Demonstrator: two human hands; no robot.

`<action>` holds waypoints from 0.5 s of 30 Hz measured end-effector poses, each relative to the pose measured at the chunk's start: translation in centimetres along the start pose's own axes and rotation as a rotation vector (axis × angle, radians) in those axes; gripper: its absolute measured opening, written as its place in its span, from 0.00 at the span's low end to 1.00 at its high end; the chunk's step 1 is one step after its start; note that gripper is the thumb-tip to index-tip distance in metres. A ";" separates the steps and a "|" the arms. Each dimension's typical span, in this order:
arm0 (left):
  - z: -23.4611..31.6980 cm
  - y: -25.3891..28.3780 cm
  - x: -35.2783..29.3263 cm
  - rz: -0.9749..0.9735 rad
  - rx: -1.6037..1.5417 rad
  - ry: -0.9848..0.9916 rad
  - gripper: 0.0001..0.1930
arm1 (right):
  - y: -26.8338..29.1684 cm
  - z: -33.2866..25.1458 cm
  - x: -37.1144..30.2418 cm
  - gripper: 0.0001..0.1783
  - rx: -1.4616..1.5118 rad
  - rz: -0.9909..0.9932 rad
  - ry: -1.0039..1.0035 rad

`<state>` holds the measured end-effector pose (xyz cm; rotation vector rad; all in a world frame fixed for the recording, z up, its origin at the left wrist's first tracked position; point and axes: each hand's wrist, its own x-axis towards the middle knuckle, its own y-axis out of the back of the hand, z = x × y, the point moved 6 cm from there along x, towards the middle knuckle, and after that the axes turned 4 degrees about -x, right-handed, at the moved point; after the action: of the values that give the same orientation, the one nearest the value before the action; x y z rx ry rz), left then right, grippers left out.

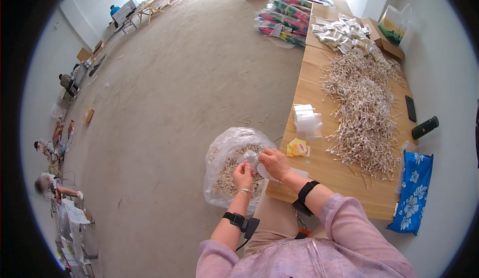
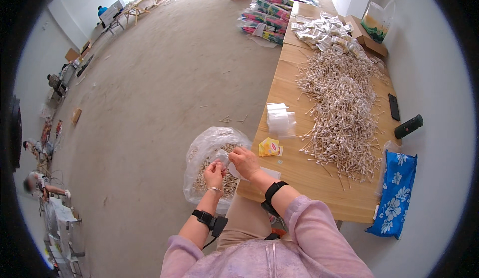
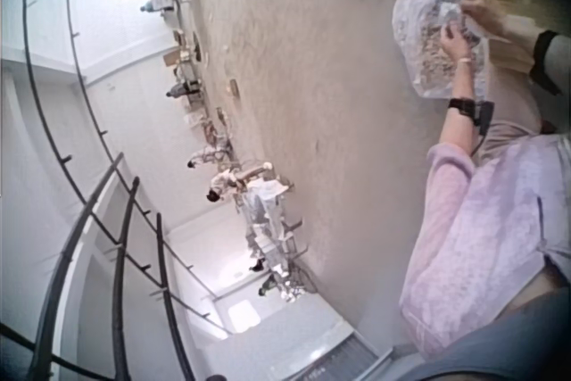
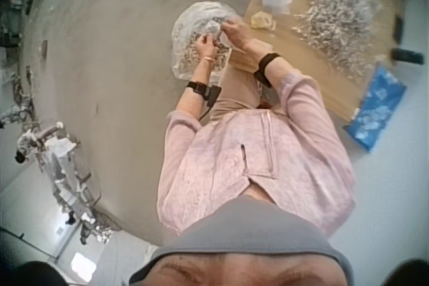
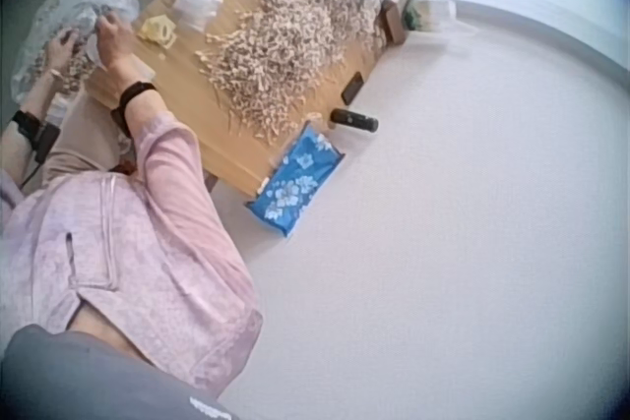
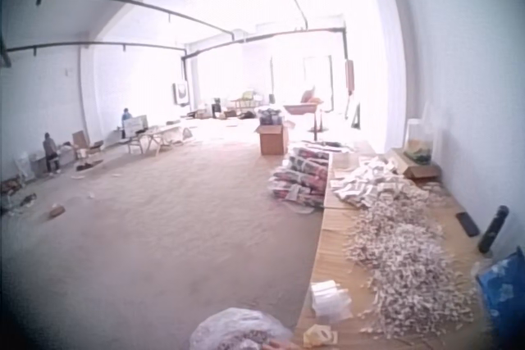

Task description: Gathering and counting cotton swabs into bundles and placing them into small plastic bags.

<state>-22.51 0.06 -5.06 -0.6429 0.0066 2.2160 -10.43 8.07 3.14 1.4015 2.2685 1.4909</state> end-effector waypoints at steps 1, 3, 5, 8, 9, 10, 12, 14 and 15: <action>-0.3 0.1 0.1 -0.005 0.020 -0.007 0.12 | -0.1 0.0 0.0 0.01 -0.004 0.002 0.002; -1.2 -0.2 0.1 0.009 -0.020 0.021 0.12 | -0.4 0.7 -0.4 0.01 -0.028 -0.032 -0.002; -1.8 -0.6 -0.4 0.023 -0.061 0.051 0.11 | -0.4 1.4 -0.8 0.01 -0.052 -0.068 -0.007; -2.3 -1.6 -2.3 0.040 -0.143 0.104 0.11 | 0.6 1.9 -1.2 0.01 -0.009 -0.134 0.027; -2.5 -1.5 -2.7 0.025 -0.127 0.097 0.11 | 1.1 2.3 -1.4 0.02 0.054 -0.138 0.014; -2.6 -1.5 -2.9 0.010 -0.110 0.090 0.12 | 1.2 2.5 -1.5 0.03 0.117 -0.143 0.001; -2.8 -1.9 -3.5 0.010 -0.123 0.089 0.12 | 1.6 2.8 -1.7 0.04 0.160 -0.103 -0.095; -2.8 -2.3 -3.8 0.005 -0.135 0.085 0.12 | 1.5 3.1 -1.8 0.06 0.202 -0.059 -0.192; -2.6 -2.5 -3.8 0.000 -0.135 0.058 0.12 | 1.0 3.0 -1.8 0.06 0.169 -0.059 -0.207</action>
<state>-17.50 -1.52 -5.13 -0.7803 -0.1139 2.2112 -7.24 8.87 1.60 1.4408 2.3274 1.1029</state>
